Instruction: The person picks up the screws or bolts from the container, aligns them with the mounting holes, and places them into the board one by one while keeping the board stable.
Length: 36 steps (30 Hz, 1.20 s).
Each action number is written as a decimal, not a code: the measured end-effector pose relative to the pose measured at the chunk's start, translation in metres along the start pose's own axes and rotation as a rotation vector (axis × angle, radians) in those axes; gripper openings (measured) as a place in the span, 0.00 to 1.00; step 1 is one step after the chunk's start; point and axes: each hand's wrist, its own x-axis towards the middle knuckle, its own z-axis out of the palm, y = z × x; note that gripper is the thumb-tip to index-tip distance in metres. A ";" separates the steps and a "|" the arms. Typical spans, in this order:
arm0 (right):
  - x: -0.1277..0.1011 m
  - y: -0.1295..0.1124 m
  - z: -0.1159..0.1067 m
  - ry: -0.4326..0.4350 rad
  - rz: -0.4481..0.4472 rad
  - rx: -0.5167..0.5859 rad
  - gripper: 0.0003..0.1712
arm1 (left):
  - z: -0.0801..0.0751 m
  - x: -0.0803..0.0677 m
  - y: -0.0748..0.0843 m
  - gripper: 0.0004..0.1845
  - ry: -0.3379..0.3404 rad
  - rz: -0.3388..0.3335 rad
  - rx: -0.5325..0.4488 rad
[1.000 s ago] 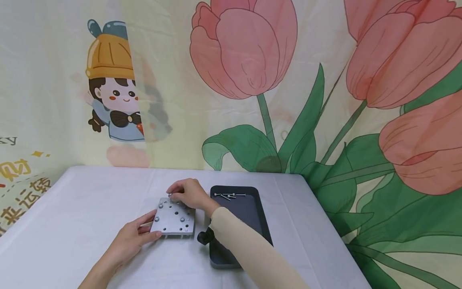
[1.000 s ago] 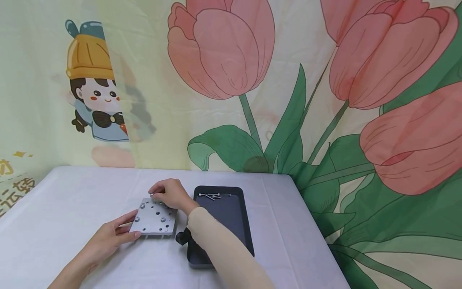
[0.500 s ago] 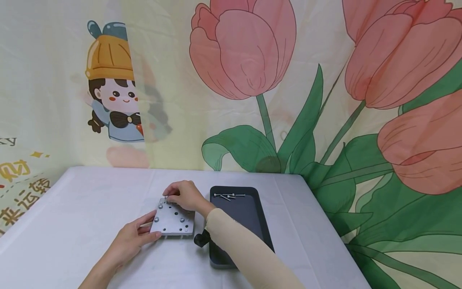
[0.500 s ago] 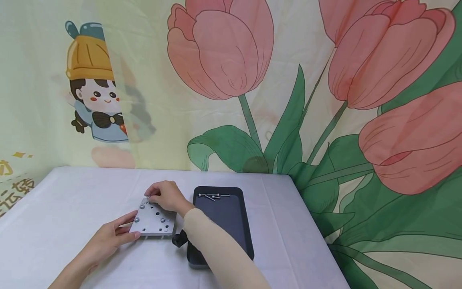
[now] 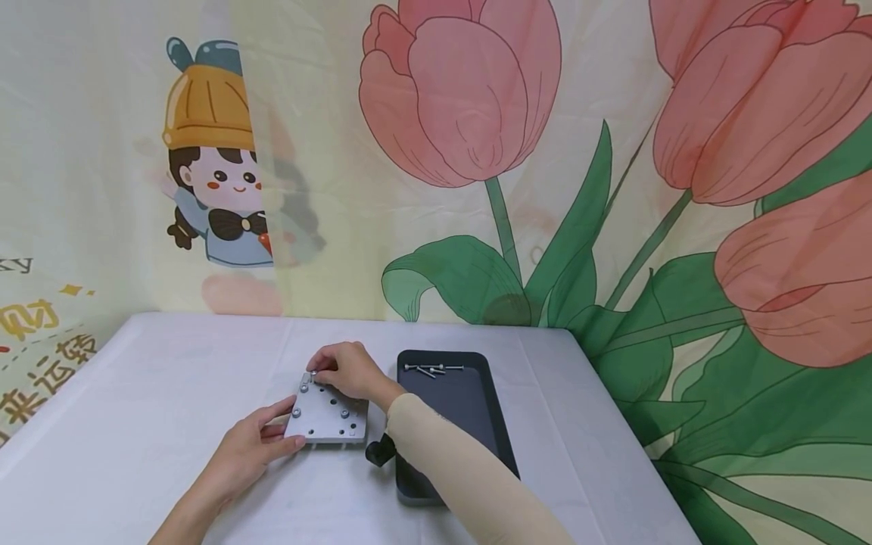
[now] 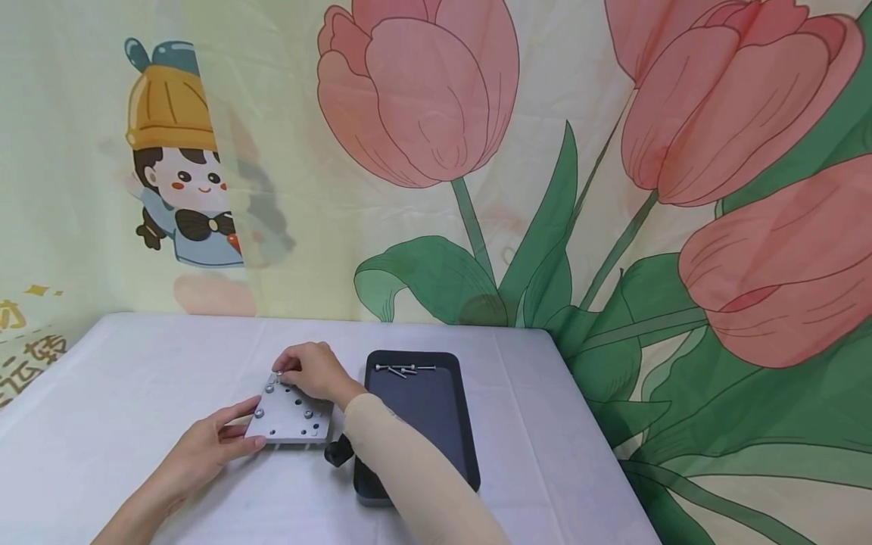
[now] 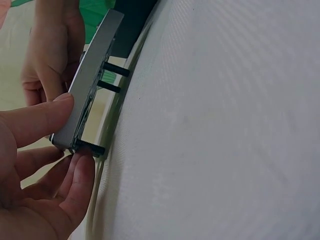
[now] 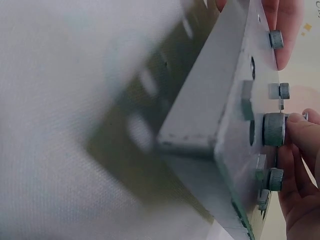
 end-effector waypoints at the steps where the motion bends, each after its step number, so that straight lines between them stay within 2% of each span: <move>1: 0.000 0.000 0.000 -0.003 -0.002 -0.004 0.07 | 0.000 0.000 0.000 0.47 -0.001 -0.003 -0.001; 9: -0.007 -0.001 -0.010 -0.052 -0.016 -0.022 0.11 | 0.002 0.000 0.000 0.47 -0.001 -0.014 0.003; 16: -0.026 0.006 -0.061 -0.052 -0.071 -0.034 0.14 | 0.001 -0.001 0.004 0.48 0.005 -0.017 0.024; 21: -0.045 0.024 -0.099 0.005 -0.065 -0.032 0.14 | 0.000 -0.001 0.005 0.49 0.005 -0.020 0.040; 25: -0.060 0.044 -0.119 0.046 -0.036 -0.061 0.14 | -0.002 -0.002 0.004 0.49 0.004 -0.024 0.054; 30: -0.074 0.073 -0.128 0.082 0.008 -0.110 0.13 | -0.003 -0.002 0.003 0.50 -0.004 -0.024 0.048; 36: -0.082 0.104 -0.123 0.057 0.059 -0.127 0.13 | 0.001 -0.001 0.003 0.49 -0.014 -0.034 0.026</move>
